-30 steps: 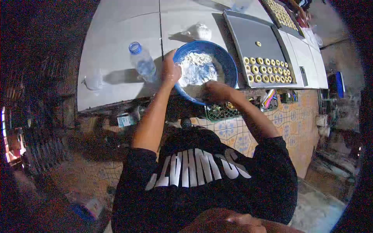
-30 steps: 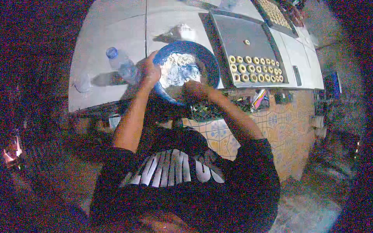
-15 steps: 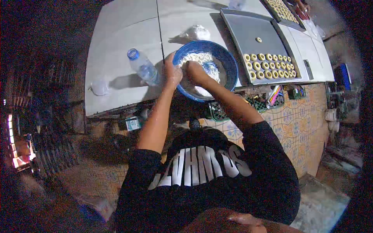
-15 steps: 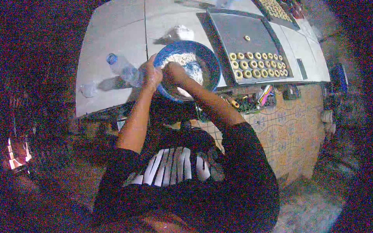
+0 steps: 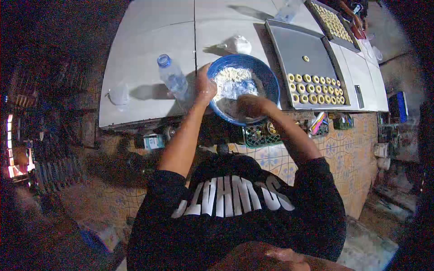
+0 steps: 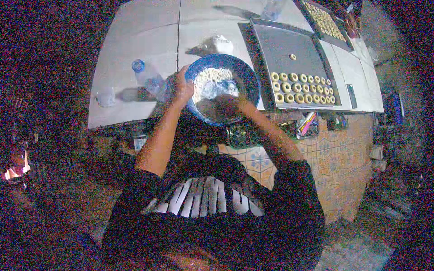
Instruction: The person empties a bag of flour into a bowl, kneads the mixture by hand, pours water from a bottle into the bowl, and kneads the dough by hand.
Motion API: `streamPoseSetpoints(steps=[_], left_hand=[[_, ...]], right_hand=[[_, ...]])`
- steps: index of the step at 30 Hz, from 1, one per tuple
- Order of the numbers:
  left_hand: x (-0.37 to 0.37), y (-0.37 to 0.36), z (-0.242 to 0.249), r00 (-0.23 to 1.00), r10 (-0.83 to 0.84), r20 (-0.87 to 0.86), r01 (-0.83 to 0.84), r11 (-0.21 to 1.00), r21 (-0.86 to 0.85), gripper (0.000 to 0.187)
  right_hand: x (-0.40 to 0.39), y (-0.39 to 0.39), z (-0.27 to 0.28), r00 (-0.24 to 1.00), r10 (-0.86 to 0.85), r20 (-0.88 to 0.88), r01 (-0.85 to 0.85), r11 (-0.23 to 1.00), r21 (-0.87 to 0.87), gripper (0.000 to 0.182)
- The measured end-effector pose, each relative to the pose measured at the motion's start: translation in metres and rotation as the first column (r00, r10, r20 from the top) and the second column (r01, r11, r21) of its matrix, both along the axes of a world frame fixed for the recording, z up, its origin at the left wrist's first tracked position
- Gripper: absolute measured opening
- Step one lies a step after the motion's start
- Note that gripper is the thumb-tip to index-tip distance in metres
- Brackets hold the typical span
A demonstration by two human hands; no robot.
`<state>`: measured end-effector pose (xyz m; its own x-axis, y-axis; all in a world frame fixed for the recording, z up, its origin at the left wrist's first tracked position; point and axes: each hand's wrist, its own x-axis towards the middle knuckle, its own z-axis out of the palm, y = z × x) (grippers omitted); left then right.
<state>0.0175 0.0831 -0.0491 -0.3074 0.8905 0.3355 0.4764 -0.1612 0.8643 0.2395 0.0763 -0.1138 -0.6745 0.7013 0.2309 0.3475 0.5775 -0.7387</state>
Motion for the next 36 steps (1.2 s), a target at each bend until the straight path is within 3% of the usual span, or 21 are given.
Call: streamPoseSetpoints(steps=[2,3,5,6,7,9,12,13,15,17,19,20,23,24,25,26,27,28,29,33,36], left_hand=[[0.001,-0.006,0.003,0.985,0.026,-0.170,0.003,0.986,0.168,0.052],[0.005,-0.009,0.014,0.999,-0.001,-0.051,0.006,0.996,0.090,0.051],[0.020,-0.029,0.051,0.983,-0.027,0.181,0.039,0.997,-0.059,0.048],[0.026,-0.037,0.058,0.994,0.089,0.070,-0.077,0.985,-0.157,0.048],[0.021,-0.034,0.031,0.983,0.061,0.172,-0.053,0.997,-0.051,0.050],[0.017,-0.035,0.012,0.980,0.093,0.174,-0.080,0.994,-0.080,0.057],[0.032,-0.063,0.053,0.985,0.173,-0.010,-0.170,0.957,-0.233,0.061],[0.033,-0.070,0.056,0.981,0.161,0.106,-0.129,0.956,-0.263,0.061],[0.033,-0.075,0.058,0.928,0.145,0.345,-0.036,0.952,-0.304,0.062],[0.015,-0.058,0.011,0.974,0.152,0.166,-0.118,0.973,-0.197,0.055],[0.004,-0.047,0.016,0.988,0.113,0.108,-0.100,0.987,-0.125,0.049],[0.005,-0.043,0.040,0.957,0.012,0.291,0.046,0.980,-0.192,0.042],[0.002,-0.032,0.057,0.939,-0.146,0.311,0.194,0.972,-0.131,0.037],[0.003,-0.033,0.072,0.950,-0.157,0.271,0.222,0.947,-0.230,0.036],[0.002,-0.032,0.069,0.958,-0.168,0.233,0.223,0.946,-0.233,0.036],[-0.001,-0.029,0.063,0.965,-0.181,0.191,0.224,0.945,-0.238,0.036],[-0.003,-0.029,0.058,0.970,-0.192,0.148,0.224,0.943,-0.247,0.036],[-0.001,-0.034,0.058,0.941,-0.175,0.290,0.246,0.941,-0.231,0.038],[-0.001,-0.037,0.057,0.958,-0.153,0.244,0.207,0.955,-0.214,0.039],[0.004,-0.047,0.038,0.996,-0.002,0.085,0.023,0.969,-0.244,0.043],[0.023,-0.065,0.039,0.985,0.167,-0.034,-0.170,0.973,-0.153,0.045]], right_hand=[[-0.048,-0.007,0.051,0.980,0.010,0.197,-0.009,1.000,-0.006,0.028],[-0.063,-0.002,0.125,0.755,0.177,0.632,-0.144,0.984,-0.103,0.029],[-0.073,0.013,0.107,0.861,0.076,0.503,-0.028,0.994,-0.102,0.029],[-0.078,0.019,0.092,0.902,0.018,0.431,0.031,0.994,-0.106,0.029],[-0.088,0.028,0.069,0.966,-0.160,0.205,0.194,0.968,-0.157,0.027],[-0.091,0.039,0.061,0.981,-0.171,0.094,0.171,0.985,0.008,0.024],[-0.065,0.018,0.131,0.982,-0.114,0.151,0.122,0.991,-0.050,0.024],[-0.052,0.011,0.136,0.992,-0.123,0.025,0.126,0.983,-0.132,0.024],[-0.027,0.012,0.130,0.975,-0.041,0.217,0.068,0.991,-0.116,0.029],[-0.013,0.011,0.161,0.816,0.276,0.508,-0.124,0.941,-0.314,0.030],[0.006,-0.010,0.158,0.885,0.357,0.299,-0.239,0.899,-0.366,0.024],[0.011,-0.014,0.116,0.896,0.382,0.225,-0.304,0.899,-0.315,0.021],[-0.026,-0.035,0.118,0.891,0.280,0.357,-0.174,0.938,-0.300,0.017],[-0.046,-0.042,0.130,0.865,0.214,0.454,-0.075,0.950,-0.304,0.016],[-0.053,-0.039,0.121,0.881,0.190,0.433,-0.156,0.981,-0.113,0.018],[-0.062,-0.038,0.099,0.970,0.044,0.240,-0.031,0.998,-0.056,0.016],[-0.073,-0.029,0.084,0.961,-0.008,0.275,0.011,1.000,-0.009,0.013],[-0.080,-0.020,0.079,0.948,0.025,0.317,-0.028,1.000,0.006,0.012],[-0.086,-0.008,0.076,0.931,0.055,0.360,-0.069,0.997,0.028,0.013],[-0.099,0.027,0.040,0.923,-0.343,0.176,0.326,0.938,0.120,0.014],[-0.081,0.027,0.080,0.966,-0.239,0.098,0.235,0.971,0.049,0.012]])
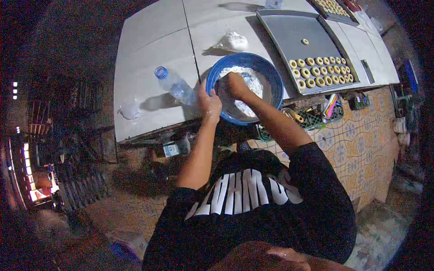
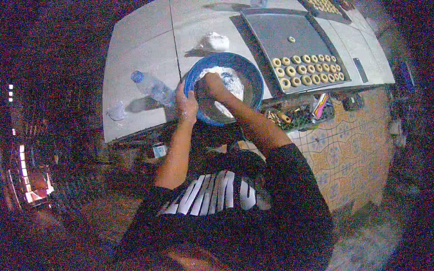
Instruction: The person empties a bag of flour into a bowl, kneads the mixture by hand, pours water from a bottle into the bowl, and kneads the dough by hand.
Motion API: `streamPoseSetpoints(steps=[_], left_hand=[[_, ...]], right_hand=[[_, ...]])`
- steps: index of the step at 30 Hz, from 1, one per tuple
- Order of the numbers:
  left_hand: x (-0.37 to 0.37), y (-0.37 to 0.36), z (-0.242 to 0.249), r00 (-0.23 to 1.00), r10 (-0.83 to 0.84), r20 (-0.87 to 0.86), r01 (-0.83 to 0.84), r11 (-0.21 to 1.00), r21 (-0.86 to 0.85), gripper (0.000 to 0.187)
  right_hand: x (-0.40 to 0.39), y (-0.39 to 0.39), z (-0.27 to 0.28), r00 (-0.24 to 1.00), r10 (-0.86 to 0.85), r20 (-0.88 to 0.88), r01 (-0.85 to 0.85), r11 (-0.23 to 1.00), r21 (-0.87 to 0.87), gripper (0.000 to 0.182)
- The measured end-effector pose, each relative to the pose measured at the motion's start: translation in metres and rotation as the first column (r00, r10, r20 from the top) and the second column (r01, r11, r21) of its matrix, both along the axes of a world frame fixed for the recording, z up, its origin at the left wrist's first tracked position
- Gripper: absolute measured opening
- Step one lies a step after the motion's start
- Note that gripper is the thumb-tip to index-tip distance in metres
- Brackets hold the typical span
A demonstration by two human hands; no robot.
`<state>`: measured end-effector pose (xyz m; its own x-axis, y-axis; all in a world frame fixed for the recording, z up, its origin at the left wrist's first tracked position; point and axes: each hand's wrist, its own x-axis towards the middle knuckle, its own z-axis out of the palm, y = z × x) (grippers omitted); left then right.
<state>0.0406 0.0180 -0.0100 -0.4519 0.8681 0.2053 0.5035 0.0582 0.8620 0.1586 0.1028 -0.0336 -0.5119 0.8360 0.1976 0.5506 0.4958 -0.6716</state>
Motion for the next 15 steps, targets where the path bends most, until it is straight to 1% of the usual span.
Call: streamPoseSetpoints(steps=[2,3,4,5,6,7,9,10,11,12,13,14,15], left_hand=[[0.005,-0.006,0.008,0.998,0.016,0.059,-0.016,1.000,0.005,0.044],[0.000,-0.001,0.002,0.999,0.001,0.034,0.000,1.000,-0.019,0.043],[-0.008,0.004,-0.007,1.000,-0.010,0.012,0.011,0.999,-0.044,0.041],[-0.014,0.007,-0.018,1.000,-0.019,-0.009,0.019,0.997,-0.071,0.040],[-0.012,0.007,-0.004,0.999,-0.040,0.036,0.040,0.999,-0.005,0.037],[-0.014,0.012,-0.001,0.979,-0.132,0.153,0.131,0.991,0.016,0.036],[-0.026,0.032,0.006,0.874,-0.318,0.367,0.304,0.948,0.095,0.034],[-0.031,0.037,0.011,0.860,-0.374,0.348,0.357,0.927,0.115,0.034],[-0.030,0.035,0.013,0.867,-0.367,0.335,0.366,0.928,0.071,0.035],[-0.027,0.030,0.025,0.875,-0.363,0.320,0.375,0.927,0.025,0.037],[-0.026,0.028,0.033,0.883,-0.359,0.302,0.383,0.923,-0.023,0.038],[-0.034,0.038,0.001,0.908,-0.334,0.253,0.353,0.935,-0.032,0.042],[-0.023,0.026,0.024,0.902,-0.279,0.329,0.307,0.951,-0.035,0.044]], right_hand=[[0.012,-0.007,0.011,0.996,0.033,0.084,-0.026,0.996,-0.080,0.020],[0.019,-0.013,0.019,0.990,0.056,0.129,-0.040,0.992,-0.122,0.026],[0.030,-0.024,0.035,0.981,0.090,0.174,-0.062,0.986,-0.158,0.026],[0.039,-0.035,0.038,0.972,0.175,0.157,-0.144,0.971,-0.189,0.023],[0.047,-0.045,0.040,0.956,0.259,0.138,-0.225,0.949,-0.219,0.020],[0.052,-0.053,0.044,0.933,0.340,0.117,-0.304,0.920,-0.248,0.017],[0.044,-0.067,0.051,0.918,0.393,0.044,-0.344,0.849,-0.400,0.017],[0.041,-0.070,0.042,0.922,0.378,0.085,-0.345,0.900,-0.266,0.021],[0.033,-0.068,0.025,0.922,0.341,0.185,-0.310,0.934,-0.177,0.021],[0.020,-0.063,0.007,0.916,0.290,0.277,-0.278,0.957,-0.083,0.021],[0.008,-0.059,0.005,0.905,0.228,0.358,-0.250,0.968,0.015,0.022],[-0.003,-0.052,0.002,0.958,0.161,0.239,-0.136,0.984,-0.117,0.022],[-0.012,-0.045,0.004,0.989,0.071,0.126,-0.036,0.964,-0.265,0.022]])
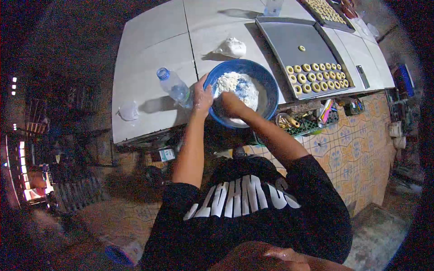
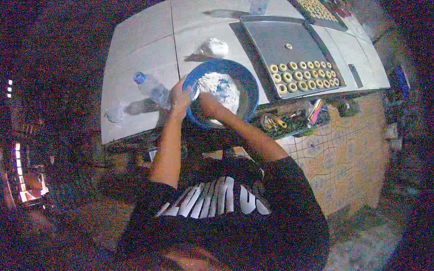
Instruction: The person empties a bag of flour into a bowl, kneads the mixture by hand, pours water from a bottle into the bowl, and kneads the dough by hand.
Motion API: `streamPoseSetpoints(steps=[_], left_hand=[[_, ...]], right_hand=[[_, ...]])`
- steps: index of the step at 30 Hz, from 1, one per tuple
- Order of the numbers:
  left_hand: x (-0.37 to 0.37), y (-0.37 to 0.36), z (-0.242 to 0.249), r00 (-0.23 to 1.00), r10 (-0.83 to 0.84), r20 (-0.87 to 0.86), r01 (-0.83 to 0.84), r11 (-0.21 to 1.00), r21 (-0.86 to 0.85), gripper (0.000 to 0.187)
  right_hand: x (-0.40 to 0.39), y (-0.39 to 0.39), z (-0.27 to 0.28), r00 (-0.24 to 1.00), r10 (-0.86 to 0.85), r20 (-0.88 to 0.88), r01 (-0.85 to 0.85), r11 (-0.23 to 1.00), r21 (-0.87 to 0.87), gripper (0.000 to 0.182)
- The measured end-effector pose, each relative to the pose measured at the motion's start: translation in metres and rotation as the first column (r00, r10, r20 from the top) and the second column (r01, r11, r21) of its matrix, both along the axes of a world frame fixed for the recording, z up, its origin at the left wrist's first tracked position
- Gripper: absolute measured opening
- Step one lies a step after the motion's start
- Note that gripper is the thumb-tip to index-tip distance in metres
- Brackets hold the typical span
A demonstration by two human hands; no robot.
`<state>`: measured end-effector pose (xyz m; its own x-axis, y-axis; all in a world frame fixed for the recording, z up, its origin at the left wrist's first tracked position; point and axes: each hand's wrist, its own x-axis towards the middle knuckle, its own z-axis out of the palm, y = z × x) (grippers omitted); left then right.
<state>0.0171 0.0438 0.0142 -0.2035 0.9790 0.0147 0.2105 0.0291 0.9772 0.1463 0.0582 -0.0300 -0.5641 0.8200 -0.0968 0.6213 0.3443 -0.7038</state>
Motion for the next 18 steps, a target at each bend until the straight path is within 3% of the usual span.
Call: streamPoseSetpoints(steps=[1,2,5,6,7,8,10,11,14,15,16,18], left_hand=[[0.000,-0.002,-0.006,0.997,0.031,-0.067,-0.030,0.999,0.019,0.044],[-0.002,-0.006,-0.012,0.989,0.064,-0.132,-0.059,0.998,0.037,0.045],[0.006,-0.021,-0.019,0.933,0.197,-0.303,-0.175,0.980,0.098,0.048],[0.010,-0.029,-0.017,0.935,0.213,-0.283,-0.170,0.971,0.169,0.049],[0.010,-0.032,-0.023,0.932,0.223,-0.286,-0.187,0.971,0.148,0.047],[0.009,-0.032,-0.029,0.928,0.234,-0.289,-0.205,0.970,0.128,0.045],[0.010,-0.032,-0.024,0.938,0.267,-0.220,-0.257,0.964,0.073,0.047],[0.011,-0.033,-0.021,0.940,0.289,-0.182,-0.286,0.957,0.041,0.048],[-0.002,-0.015,-0.010,0.992,0.114,0.047,-0.114,0.993,0.016,0.045],[-0.005,-0.005,-0.027,0.992,0.078,0.098,-0.094,0.981,0.172,0.042],[-0.008,0.001,-0.029,0.997,0.066,0.047,-0.073,0.985,0.159,0.042],[-0.014,0.008,-0.030,0.998,0.035,-0.060,-0.027,0.991,0.127,0.043]], right_hand=[[-0.004,0.008,0.002,0.996,0.059,0.060,-0.068,0.983,0.170,0.022],[-0.007,0.012,0.004,0.998,-0.052,0.036,0.043,0.971,0.233,0.023],[-0.009,0.036,0.015,0.987,-0.160,-0.018,0.160,0.970,0.185,0.020],[-0.005,0.042,0.013,0.983,-0.182,-0.009,0.181,0.967,0.181,0.019],[0.004,0.036,0.039,0.996,-0.060,0.069,0.046,0.982,0.184,0.019],[0.007,0.032,0.036,0.995,-0.092,0.047,0.083,0.981,0.173,0.019],[0.013,0.027,0.023,0.987,-0.158,0.016,0.153,0.977,0.147,0.021],[0.018,0.033,-0.009,0.999,-0.052,-0.009,0.053,0.988,0.147,0.023],[0.028,-0.013,0.046,0.998,0.028,0.054,-0.031,0.998,0.047,0.022],[0.023,-0.012,0.020,0.990,0.056,0.133,-0.068,0.994,0.088,0.021],[0.017,-0.014,0.013,0.993,-0.014,0.121,0.005,0.997,0.077,0.020],[0.009,-0.011,0.012,0.993,0.015,0.114,-0.018,0.999,0.029,0.017]])
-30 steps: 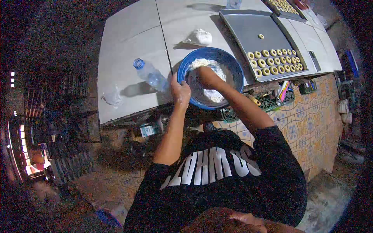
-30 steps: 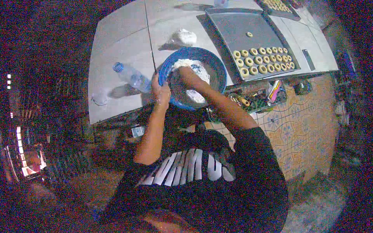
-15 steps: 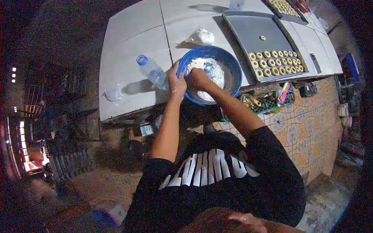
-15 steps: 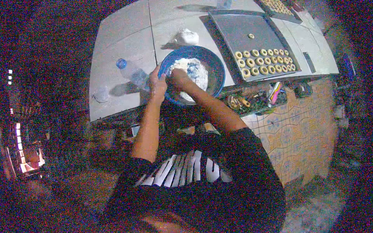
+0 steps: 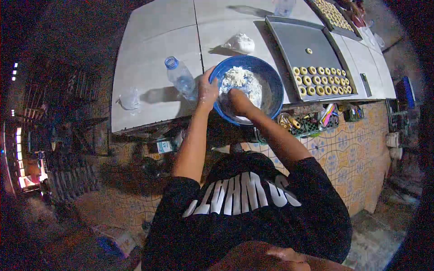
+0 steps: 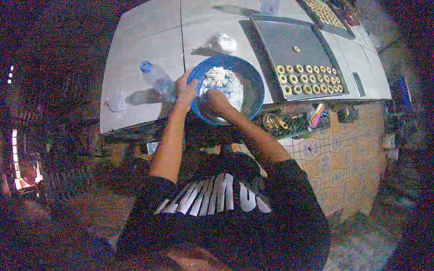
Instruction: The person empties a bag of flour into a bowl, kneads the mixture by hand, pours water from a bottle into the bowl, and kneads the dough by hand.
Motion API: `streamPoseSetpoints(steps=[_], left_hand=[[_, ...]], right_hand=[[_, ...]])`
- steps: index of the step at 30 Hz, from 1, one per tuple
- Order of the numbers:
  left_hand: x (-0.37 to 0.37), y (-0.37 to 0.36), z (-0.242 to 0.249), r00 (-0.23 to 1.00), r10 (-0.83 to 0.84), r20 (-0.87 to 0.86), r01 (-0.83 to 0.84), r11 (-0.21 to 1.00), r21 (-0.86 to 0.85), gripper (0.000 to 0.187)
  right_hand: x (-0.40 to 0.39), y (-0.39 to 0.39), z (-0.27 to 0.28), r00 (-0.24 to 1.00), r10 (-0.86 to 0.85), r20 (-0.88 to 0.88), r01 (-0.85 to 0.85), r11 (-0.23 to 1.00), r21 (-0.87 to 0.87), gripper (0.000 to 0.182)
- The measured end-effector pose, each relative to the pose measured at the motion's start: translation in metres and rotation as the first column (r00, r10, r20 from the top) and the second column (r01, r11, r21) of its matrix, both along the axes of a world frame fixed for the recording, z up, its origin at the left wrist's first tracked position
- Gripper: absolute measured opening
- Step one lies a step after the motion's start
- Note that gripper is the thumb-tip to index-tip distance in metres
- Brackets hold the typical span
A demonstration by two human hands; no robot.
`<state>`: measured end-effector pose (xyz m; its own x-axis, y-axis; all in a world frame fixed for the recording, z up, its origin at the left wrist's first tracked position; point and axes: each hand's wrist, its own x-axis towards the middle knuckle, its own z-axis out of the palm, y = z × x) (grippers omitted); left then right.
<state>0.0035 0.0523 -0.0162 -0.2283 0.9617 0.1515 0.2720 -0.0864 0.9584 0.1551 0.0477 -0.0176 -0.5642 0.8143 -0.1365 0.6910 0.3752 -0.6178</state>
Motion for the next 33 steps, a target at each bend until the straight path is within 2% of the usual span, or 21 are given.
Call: streamPoseSetpoints(steps=[1,4,5,6,7,10,11,12,14,15,16,17,18,20,21,24,25,28,29,32,33], left_hand=[[0.003,0.000,0.008,0.996,0.012,0.090,-0.006,0.997,-0.075,0.044],[0.014,-0.015,0.035,0.997,0.052,-0.060,-0.058,0.993,-0.106,0.045],[0.016,-0.018,0.026,0.997,0.072,-0.028,-0.073,0.997,-0.018,0.046],[0.019,-0.018,0.016,0.991,0.134,-0.020,-0.134,0.991,-0.023,0.047],[0.021,-0.019,0.002,0.981,0.196,-0.013,-0.196,0.980,-0.030,0.047],[0.022,-0.028,-0.031,0.938,0.346,0.029,-0.335,0.923,-0.188,0.047],[0.021,-0.031,-0.037,0.935,0.353,-0.033,-0.352,0.917,-0.187,0.047],[0.020,-0.031,-0.037,0.929,0.359,-0.090,-0.370,0.911,-0.182,0.047],[0.011,-0.023,-0.009,0.980,0.163,0.111,-0.140,0.971,-0.192,0.046],[0.012,-0.017,-0.004,0.979,0.170,0.108,-0.159,0.982,-0.106,0.045],[0.014,-0.010,-0.004,0.977,0.181,0.109,-0.179,0.983,-0.023,0.044],[0.005,0.005,-0.013,0.993,0.121,-0.014,-0.121,0.992,-0.028,0.042],[0.007,0.003,-0.003,0.995,0.093,0.044,-0.091,0.994,-0.056,0.042],[0.015,-0.005,0.036,0.988,0.026,0.150,-0.011,0.995,-0.099,0.041],[0.015,-0.005,0.028,0.994,0.040,0.106,-0.027,0.992,-0.125,0.044],[0.029,-0.021,0.023,0.965,0.221,-0.140,-0.237,0.966,-0.106,0.045],[0.028,-0.023,0.008,0.974,0.225,-0.008,-0.225,0.971,-0.078,0.047],[0.045,-0.042,-0.006,0.915,0.401,0.039,-0.395,0.912,-0.109,0.048],[0.037,-0.040,-0.027,0.927,0.366,0.083,-0.369,0.929,0.015,0.043],[0.029,-0.035,0.007,0.933,0.308,0.188,-0.264,0.938,-0.226,0.037],[0.023,-0.028,0.018,0.967,0.182,0.178,-0.168,0.982,-0.090,0.032]], right_hand=[[-0.005,0.004,-0.007,1.000,-0.005,-0.030,0.007,0.998,0.066,0.019],[-0.017,0.024,-0.031,0.995,-0.060,-0.078,0.075,0.976,0.207,0.026],[-0.023,0.032,-0.031,0.994,-0.097,-0.058,0.107,0.967,0.231,0.029],[-0.026,0.040,-0.029,0.991,-0.131,-0.039,0.137,0.957,0.258,0.032],[-0.026,0.046,-0.017,0.997,-0.069,-0.044,0.077,0.972,0.220,0.041],[-0.026,0.045,-0.004,0.957,-0.232,-0.175,0.255,0.960,0.118,0.025],[-0.021,0.049,-0.007,0.983,-0.126,-0.134,0.150,0.970,0.191,0.024],[-0.013,0.043,0.000,0.991,-0.059,-0.117,0.077,0.985,0.154,0.024],[0.003,0.027,0.024,0.992,0.090,-0.085,-0.084,0.993,0.082,0.023],[0.011,0.029,-0.002,0.978,0.200,-0.066,-0.194,0.977,0.084,0.021],[0.021,0.016,-0.005,0.961,0.220,-0.168,-0.177,0.955,0.236,0.018],[0.020,0.010,-0.008,0.983,0.140,-0.119,-0.118,0.977,0.178,0.017],[0.014,0.007,-0.008,0.996,0.060,-0.066,-0.051,0.990,0.128,0.016],[0.007,0.008,-0.011,0.996,0.048,-0.069,-0.037,0.986,0.161,0.017],[0.004,0.010,-0.011,0.996,0.038,-0.074,-0.025,0.984,0.177,0.018],[-0.019,0.037,-0.013,0.973,-0.178,-0.146,0.177,0.984,-0.021,0.020],[-0.023,0.042,-0.013,0.985,-0.171,0.000,0.169,0.977,0.132,0.022],[-0.027,0.041,-0.010,0.939,-0.269,-0.216,0.321,0.910,0.262,0.022],[-0.026,0.043,-0.006,0.935,-0.292,-0.202,0.316,0.944,0.098,0.022],[-0.006,0.035,0.004,0.984,-0.121,-0.135,0.125,0.992,0.024,0.023],[0.006,0.026,0.000,0.990,-0.040,-0.135,0.051,0.995,0.085,0.021]])
